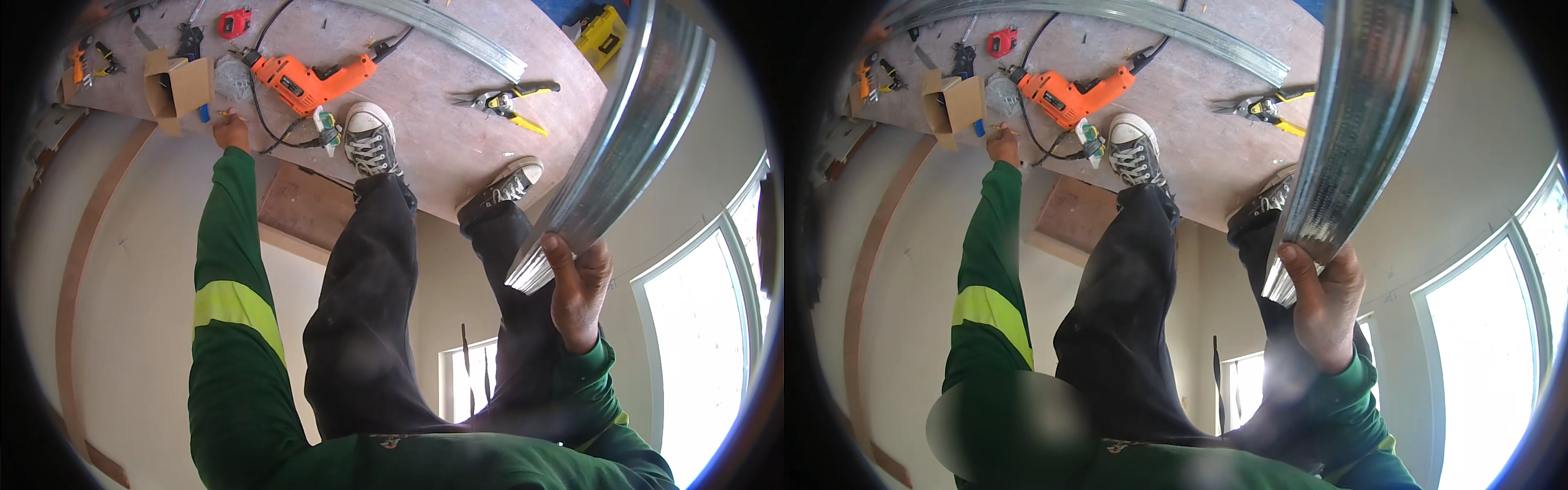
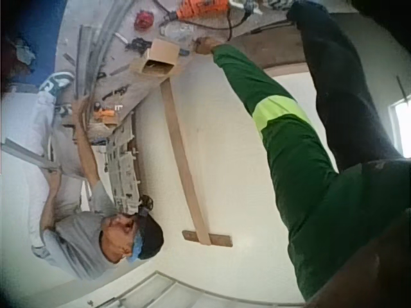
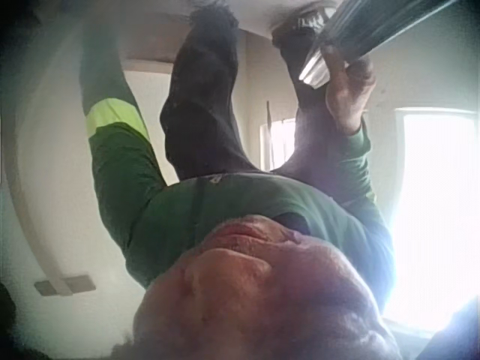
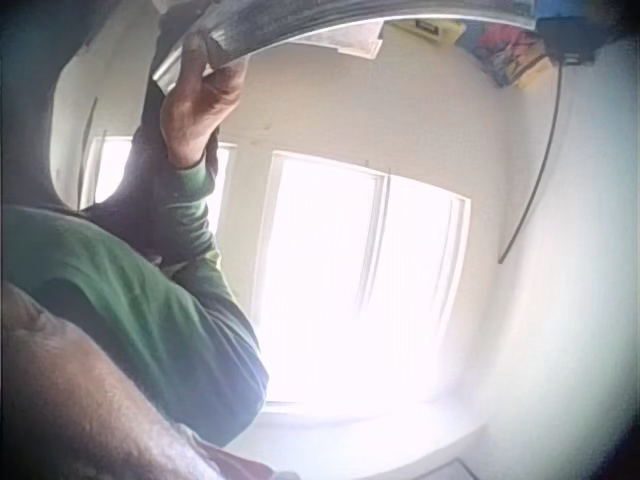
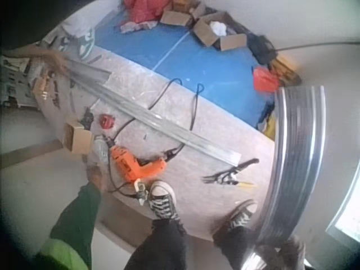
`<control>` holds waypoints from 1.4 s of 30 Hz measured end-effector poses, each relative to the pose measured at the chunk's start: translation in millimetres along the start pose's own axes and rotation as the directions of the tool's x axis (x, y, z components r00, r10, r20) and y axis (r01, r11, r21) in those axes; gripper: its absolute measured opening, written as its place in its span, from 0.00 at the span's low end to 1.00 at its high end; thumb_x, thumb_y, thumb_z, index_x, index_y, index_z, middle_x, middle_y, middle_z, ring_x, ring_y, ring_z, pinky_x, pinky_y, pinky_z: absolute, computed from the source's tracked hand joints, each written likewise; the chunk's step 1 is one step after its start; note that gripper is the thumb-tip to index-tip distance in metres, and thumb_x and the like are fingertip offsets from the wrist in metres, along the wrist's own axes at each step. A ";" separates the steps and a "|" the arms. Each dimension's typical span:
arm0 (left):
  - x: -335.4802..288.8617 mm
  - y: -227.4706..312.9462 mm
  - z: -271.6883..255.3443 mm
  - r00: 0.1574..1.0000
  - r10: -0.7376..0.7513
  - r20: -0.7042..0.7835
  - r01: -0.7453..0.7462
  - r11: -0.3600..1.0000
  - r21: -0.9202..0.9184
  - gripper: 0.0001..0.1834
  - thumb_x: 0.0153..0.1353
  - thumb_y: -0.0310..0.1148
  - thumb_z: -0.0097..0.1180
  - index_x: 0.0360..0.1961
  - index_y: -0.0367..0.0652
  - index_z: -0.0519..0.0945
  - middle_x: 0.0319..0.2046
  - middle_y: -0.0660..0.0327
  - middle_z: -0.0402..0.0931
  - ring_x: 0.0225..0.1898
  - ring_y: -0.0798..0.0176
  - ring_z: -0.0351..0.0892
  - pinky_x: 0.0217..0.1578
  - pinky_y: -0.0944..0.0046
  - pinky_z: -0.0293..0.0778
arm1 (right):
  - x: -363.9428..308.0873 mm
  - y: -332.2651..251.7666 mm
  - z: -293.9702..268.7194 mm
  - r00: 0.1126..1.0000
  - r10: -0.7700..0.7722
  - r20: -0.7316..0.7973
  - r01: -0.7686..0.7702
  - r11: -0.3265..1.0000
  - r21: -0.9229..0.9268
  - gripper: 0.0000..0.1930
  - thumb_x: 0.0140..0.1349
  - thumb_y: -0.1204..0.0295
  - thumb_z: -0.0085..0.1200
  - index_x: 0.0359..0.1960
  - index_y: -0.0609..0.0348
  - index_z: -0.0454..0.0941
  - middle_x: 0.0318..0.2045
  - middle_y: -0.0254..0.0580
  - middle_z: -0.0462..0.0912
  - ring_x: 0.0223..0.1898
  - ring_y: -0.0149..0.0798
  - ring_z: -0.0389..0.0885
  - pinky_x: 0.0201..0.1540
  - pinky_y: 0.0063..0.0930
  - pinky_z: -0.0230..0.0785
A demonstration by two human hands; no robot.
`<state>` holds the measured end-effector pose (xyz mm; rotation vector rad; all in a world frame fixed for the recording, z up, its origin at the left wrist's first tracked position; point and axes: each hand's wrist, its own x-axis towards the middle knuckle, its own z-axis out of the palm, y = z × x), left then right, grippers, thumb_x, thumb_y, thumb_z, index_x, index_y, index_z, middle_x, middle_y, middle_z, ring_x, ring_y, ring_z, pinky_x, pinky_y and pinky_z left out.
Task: The person measures and cuts metal strips using tin snips, then fits them into a ceiling frame. They also use a power drill to secure components and handle multiple metal pieces on a workbench.
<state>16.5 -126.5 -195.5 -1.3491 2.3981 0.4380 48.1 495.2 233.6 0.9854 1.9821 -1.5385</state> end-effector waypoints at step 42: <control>-784.1 392.7 -538.6 0.182 0.983 0.006 -0.713 0.137 -0.687 0.15 0.73 0.28 0.61 0.59 0.41 0.81 0.49 0.49 0.68 0.48 0.43 0.79 0.49 0.49 0.77 | -267.9 -310.5 -212.1 0.747 -0.657 -0.098 0.664 0.736 0.131 0.10 0.75 0.72 0.61 0.49 0.66 0.86 0.40 0.40 0.82 0.36 0.30 0.83 0.40 0.25 0.75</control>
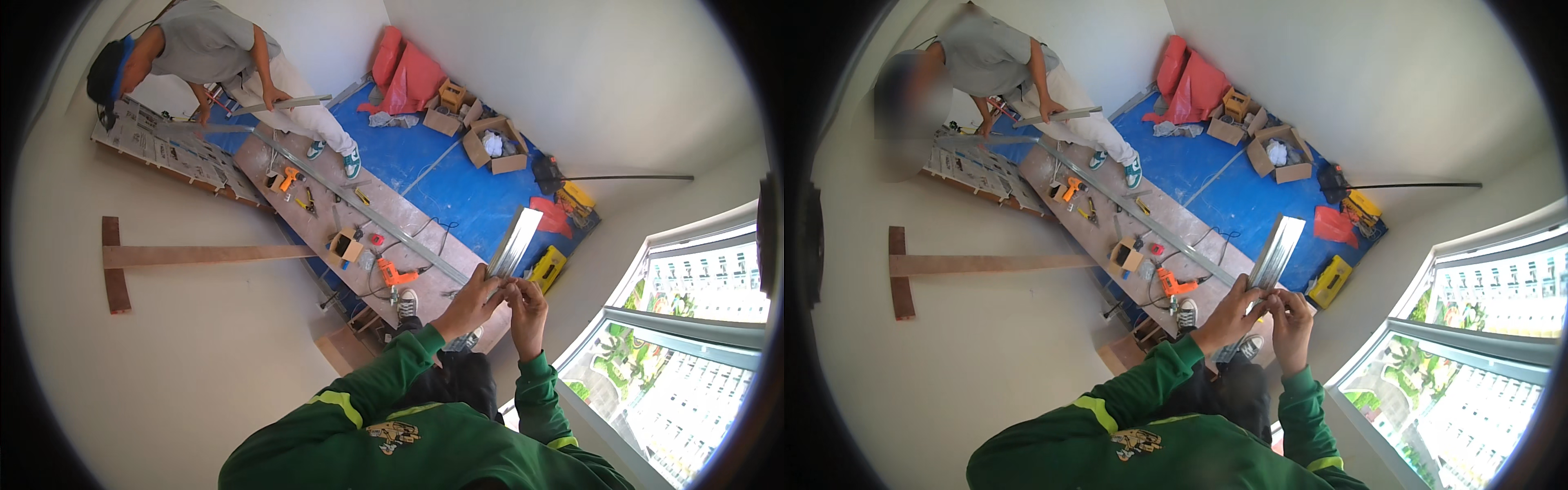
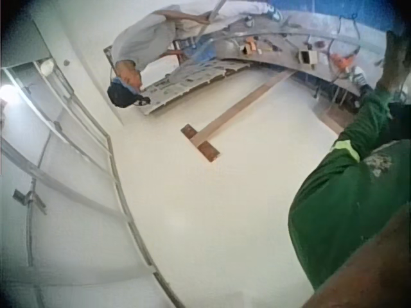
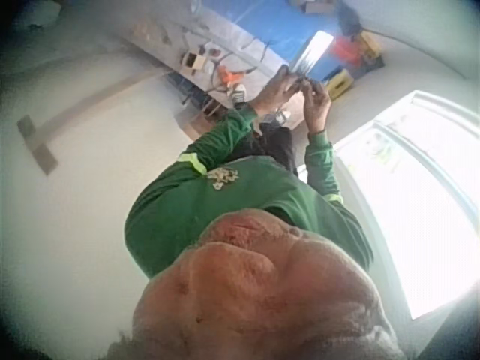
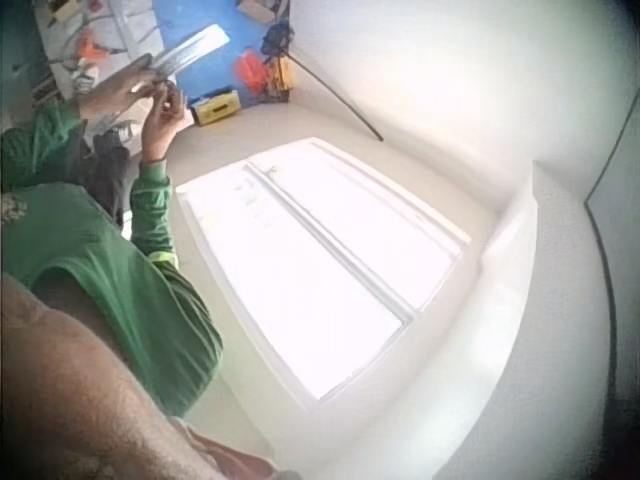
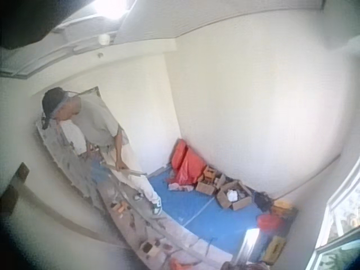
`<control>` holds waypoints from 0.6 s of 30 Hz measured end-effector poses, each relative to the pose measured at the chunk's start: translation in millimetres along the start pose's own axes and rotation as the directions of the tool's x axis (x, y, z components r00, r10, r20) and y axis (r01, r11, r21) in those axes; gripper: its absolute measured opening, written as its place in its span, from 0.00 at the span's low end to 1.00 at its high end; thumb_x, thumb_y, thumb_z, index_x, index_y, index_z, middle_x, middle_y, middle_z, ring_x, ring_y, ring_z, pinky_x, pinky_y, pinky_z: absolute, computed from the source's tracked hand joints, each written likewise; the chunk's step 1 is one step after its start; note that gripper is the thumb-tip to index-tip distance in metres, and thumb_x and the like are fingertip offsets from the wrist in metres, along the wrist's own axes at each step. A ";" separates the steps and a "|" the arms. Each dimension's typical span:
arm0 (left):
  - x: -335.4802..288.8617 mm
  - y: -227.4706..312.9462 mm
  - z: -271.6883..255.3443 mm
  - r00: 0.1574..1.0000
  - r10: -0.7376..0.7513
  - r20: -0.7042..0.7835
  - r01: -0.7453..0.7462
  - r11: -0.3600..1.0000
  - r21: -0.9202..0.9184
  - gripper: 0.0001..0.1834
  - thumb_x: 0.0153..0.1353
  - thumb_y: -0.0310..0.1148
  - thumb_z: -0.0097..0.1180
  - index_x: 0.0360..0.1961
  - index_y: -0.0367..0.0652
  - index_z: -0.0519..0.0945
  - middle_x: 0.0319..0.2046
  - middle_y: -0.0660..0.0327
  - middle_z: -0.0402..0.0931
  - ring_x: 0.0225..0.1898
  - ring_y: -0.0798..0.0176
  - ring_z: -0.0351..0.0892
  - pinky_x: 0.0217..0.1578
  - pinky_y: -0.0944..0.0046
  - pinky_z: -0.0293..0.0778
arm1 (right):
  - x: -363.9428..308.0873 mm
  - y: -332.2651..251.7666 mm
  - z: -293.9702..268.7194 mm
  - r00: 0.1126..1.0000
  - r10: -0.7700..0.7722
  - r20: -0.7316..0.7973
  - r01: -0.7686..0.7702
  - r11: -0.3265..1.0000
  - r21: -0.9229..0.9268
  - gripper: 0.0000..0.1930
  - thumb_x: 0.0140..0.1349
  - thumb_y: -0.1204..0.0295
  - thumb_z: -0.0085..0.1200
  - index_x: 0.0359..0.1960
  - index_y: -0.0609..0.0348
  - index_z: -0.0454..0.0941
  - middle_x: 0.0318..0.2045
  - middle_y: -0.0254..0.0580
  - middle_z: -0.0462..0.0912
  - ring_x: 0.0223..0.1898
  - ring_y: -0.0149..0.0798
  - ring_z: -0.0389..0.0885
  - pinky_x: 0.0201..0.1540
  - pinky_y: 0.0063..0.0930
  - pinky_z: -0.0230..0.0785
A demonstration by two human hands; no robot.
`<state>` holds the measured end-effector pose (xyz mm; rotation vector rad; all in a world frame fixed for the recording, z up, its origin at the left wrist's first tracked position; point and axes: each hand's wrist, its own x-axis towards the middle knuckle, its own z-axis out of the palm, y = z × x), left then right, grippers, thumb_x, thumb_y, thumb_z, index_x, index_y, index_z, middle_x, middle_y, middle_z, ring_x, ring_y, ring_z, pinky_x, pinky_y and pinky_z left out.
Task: The person measures and cuts metal strips using tin snips, then fits them into a ceiling frame. They also use a power drill to secure components and handle multiple metal pieces on a workbench.
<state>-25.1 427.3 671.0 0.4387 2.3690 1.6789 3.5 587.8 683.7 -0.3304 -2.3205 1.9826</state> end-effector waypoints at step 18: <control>-17.7 109.8 -78.7 0.931 0.333 -0.151 -0.318 0.941 0.116 0.38 0.81 0.31 0.49 0.84 0.40 0.48 0.72 0.36 0.66 0.67 0.32 0.75 0.63 0.46 0.75 | -16.6 -69.3 -125.9 0.979 -0.084 -0.188 0.110 0.985 0.133 0.09 0.83 0.64 0.49 0.49 0.56 0.73 0.33 0.33 0.76 0.33 0.28 0.79 0.39 0.26 0.74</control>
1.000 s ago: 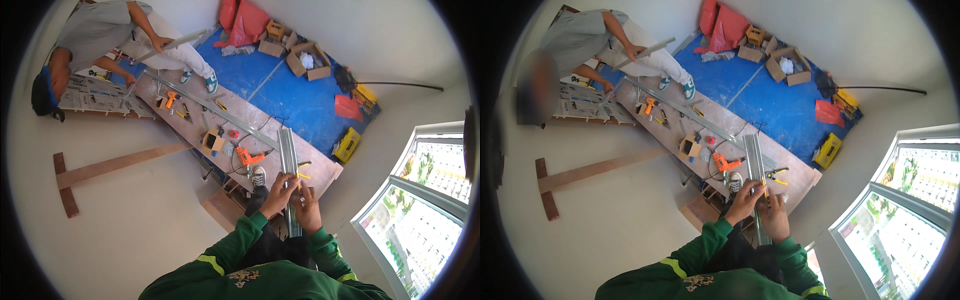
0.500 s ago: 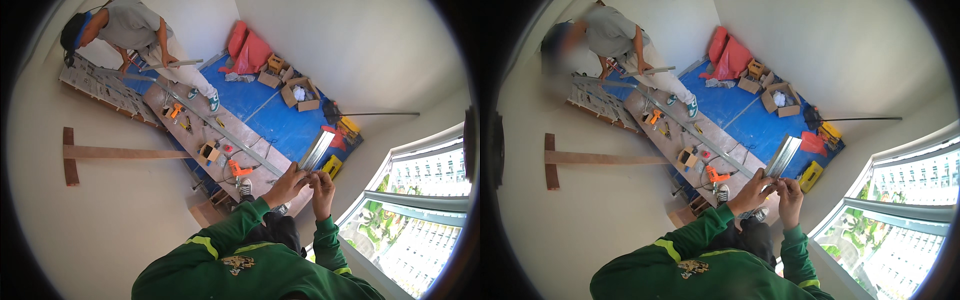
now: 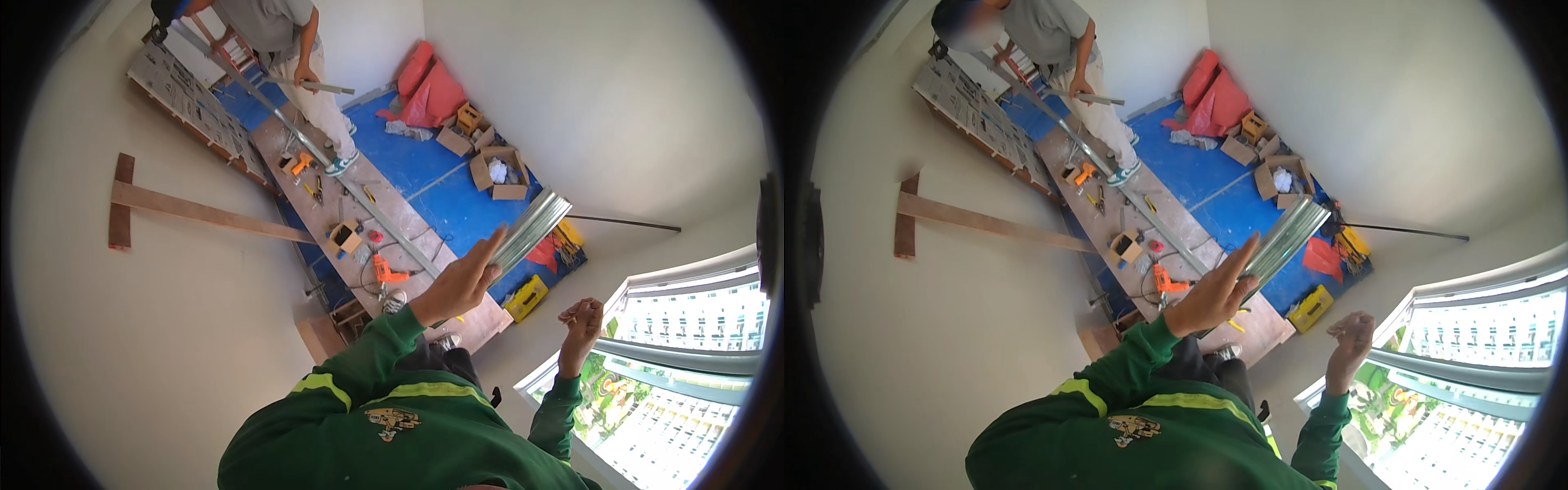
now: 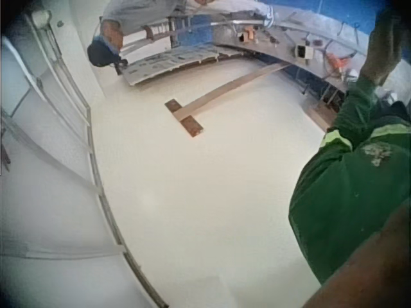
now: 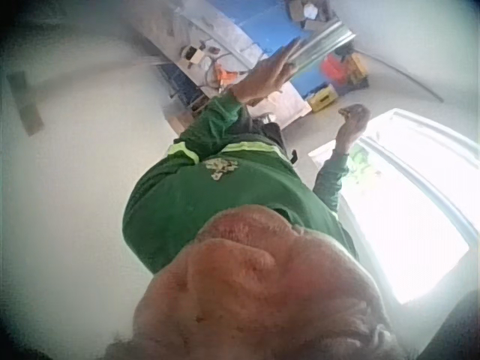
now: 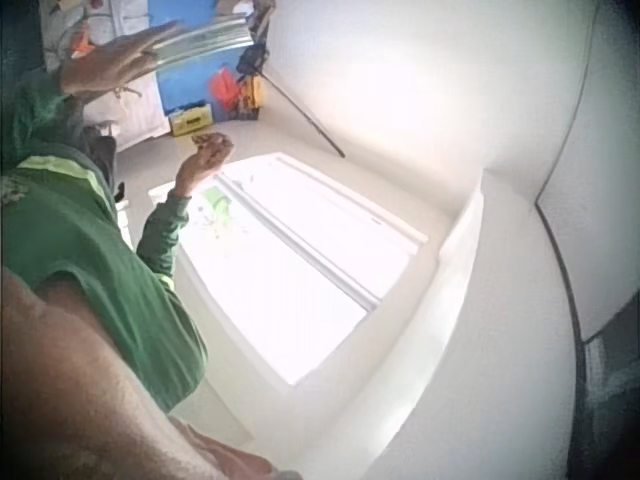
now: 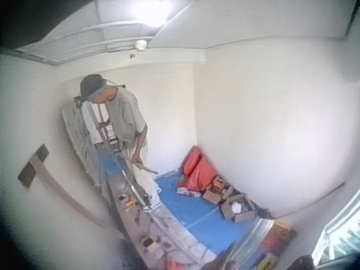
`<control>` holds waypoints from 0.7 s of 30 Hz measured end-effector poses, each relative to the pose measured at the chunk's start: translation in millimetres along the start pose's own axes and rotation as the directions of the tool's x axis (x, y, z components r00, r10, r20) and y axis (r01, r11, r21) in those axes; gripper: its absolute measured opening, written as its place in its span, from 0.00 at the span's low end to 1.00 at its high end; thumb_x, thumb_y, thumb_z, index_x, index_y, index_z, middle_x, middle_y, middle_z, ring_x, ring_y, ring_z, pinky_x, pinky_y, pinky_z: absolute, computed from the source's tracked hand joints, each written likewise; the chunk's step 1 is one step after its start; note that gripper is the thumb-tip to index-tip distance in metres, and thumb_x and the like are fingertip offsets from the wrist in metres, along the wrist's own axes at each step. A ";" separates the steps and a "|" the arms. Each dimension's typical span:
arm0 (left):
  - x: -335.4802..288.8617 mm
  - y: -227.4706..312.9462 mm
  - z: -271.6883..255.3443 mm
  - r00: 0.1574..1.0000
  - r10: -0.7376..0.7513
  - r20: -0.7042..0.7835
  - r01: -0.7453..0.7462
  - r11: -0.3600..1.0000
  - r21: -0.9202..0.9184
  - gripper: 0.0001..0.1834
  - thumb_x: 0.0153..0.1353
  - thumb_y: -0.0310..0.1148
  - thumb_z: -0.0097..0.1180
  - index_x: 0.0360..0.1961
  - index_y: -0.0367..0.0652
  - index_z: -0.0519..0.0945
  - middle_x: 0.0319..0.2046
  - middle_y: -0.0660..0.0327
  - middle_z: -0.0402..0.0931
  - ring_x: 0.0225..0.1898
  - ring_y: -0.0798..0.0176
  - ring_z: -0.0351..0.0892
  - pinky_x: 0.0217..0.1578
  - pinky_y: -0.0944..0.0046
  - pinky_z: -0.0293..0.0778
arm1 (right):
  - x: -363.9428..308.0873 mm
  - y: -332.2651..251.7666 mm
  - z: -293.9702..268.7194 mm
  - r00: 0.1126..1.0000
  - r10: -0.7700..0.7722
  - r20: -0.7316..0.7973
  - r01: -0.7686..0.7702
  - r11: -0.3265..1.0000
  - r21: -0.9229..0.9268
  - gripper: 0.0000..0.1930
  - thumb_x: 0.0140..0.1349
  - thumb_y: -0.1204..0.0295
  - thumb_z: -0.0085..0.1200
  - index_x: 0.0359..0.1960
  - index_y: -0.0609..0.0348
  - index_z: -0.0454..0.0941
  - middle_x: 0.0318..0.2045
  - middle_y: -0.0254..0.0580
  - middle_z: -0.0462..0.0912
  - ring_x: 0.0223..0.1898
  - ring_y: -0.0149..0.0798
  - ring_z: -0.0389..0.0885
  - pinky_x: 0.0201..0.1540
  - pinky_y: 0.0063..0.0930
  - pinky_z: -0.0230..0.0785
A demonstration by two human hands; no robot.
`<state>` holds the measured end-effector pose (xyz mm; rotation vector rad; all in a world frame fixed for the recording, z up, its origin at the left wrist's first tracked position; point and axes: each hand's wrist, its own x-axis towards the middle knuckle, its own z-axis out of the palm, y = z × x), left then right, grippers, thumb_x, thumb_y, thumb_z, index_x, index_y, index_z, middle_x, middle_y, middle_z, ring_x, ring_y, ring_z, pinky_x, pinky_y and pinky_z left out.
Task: The person measures and cuts metal strips using tin snips, then fits them into a ceiling frame. They also use a power drill to secure components and handle multiple metal pieces on a workbench.
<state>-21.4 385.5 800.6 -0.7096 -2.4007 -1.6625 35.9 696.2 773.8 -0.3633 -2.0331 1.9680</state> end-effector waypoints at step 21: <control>8.5 -45.9 -101.6 0.951 -0.137 0.277 0.143 0.990 -0.002 0.50 0.60 0.42 0.75 0.81 0.49 0.63 0.53 0.53 0.71 0.47 0.48 0.81 0.49 0.50 0.80 | -13.0 -78.9 107.2 0.983 -0.088 -0.164 0.061 0.984 -0.167 0.07 0.83 0.67 0.48 0.45 0.56 0.75 0.27 0.25 0.67 0.25 0.18 0.64 0.26 0.17 0.57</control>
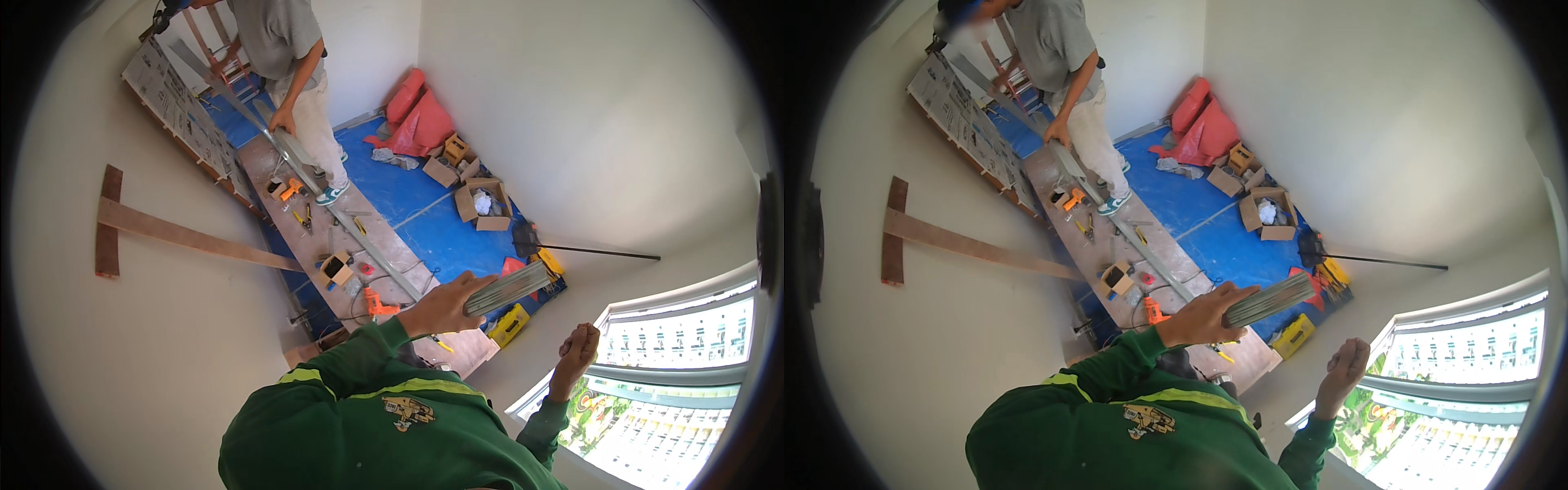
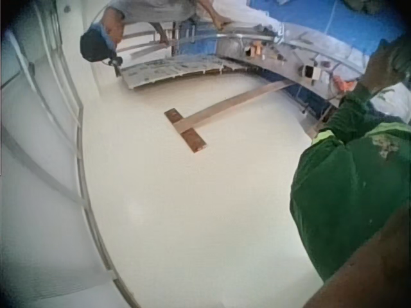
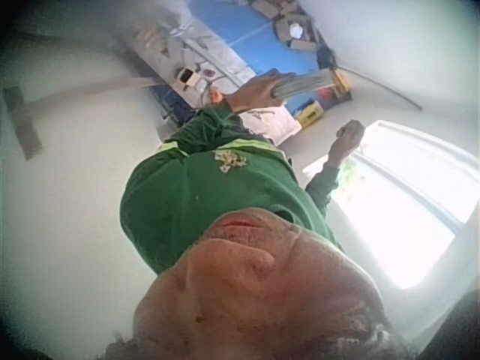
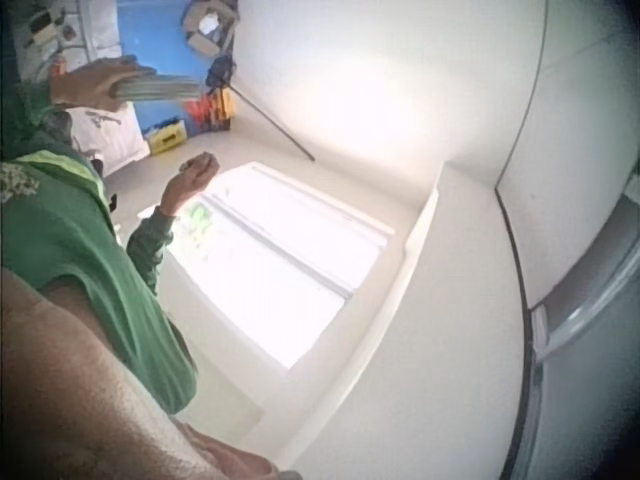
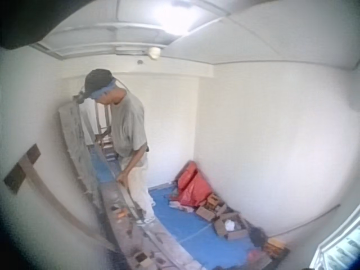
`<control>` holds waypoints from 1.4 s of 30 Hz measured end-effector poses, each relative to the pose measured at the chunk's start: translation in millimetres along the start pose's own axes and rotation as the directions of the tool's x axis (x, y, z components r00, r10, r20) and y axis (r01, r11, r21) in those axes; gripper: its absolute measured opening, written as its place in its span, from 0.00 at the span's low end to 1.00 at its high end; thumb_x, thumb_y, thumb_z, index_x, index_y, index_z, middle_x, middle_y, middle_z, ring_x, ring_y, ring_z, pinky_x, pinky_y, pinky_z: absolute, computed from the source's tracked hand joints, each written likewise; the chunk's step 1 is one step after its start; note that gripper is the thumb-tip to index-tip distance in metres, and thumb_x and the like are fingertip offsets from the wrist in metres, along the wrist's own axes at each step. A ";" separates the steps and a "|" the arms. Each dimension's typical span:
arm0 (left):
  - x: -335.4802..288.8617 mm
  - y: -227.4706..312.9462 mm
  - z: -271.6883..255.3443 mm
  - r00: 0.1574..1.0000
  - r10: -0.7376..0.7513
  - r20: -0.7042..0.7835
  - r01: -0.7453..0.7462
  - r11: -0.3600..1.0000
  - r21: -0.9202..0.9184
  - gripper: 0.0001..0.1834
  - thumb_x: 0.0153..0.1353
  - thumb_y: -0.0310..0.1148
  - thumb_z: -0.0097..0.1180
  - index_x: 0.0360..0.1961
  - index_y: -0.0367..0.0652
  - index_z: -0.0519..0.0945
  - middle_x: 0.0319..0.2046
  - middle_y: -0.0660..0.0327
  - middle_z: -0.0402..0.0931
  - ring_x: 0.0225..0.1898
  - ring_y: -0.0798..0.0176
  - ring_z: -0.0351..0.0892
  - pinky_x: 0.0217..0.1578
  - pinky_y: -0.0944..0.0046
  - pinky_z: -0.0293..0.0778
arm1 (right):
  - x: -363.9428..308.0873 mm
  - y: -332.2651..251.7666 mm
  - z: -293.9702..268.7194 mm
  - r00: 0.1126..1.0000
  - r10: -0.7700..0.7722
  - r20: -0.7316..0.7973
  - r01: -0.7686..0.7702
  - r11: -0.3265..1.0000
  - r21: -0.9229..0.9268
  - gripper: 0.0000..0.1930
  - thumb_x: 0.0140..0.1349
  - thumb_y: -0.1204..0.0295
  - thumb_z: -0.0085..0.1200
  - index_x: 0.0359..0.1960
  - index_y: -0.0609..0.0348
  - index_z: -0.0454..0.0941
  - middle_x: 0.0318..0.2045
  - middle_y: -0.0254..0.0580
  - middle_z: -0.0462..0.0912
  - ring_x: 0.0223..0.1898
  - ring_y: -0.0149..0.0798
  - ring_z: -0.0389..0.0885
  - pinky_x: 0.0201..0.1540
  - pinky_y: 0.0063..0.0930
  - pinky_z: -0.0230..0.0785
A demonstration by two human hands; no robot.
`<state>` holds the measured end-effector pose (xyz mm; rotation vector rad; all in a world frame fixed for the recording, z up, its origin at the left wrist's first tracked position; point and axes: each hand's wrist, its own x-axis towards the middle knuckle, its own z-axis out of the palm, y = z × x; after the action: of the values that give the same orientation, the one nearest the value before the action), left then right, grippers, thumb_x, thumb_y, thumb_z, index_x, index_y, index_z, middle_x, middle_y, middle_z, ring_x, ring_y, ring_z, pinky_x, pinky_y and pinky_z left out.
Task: The person measures and cuts metal strips using tin snips, then fits them into a ceiling frame. They also use a power drill to secure components and handle multiple metal pieces on a workbench.
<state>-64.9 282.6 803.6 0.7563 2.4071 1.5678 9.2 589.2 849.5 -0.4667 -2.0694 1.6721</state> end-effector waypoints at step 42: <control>158.4 550.4 -47.9 -0.189 0.838 -0.511 -0.925 -0.327 -0.193 0.40 0.64 0.34 0.71 0.76 0.44 0.69 0.65 0.51 0.73 0.64 0.45 0.72 0.65 0.42 0.69 | -288.0 -448.3 -23.7 0.622 -0.783 0.026 0.009 -0.026 -1.000 0.21 0.68 0.43 0.64 0.44 0.44 0.92 0.16 0.32 0.72 0.18 0.34 0.76 0.21 0.30 0.68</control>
<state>-44.0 498.3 1335.9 2.8791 0.5445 2.5043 271.3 364.6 1256.2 -0.4797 -2.1003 -0.5453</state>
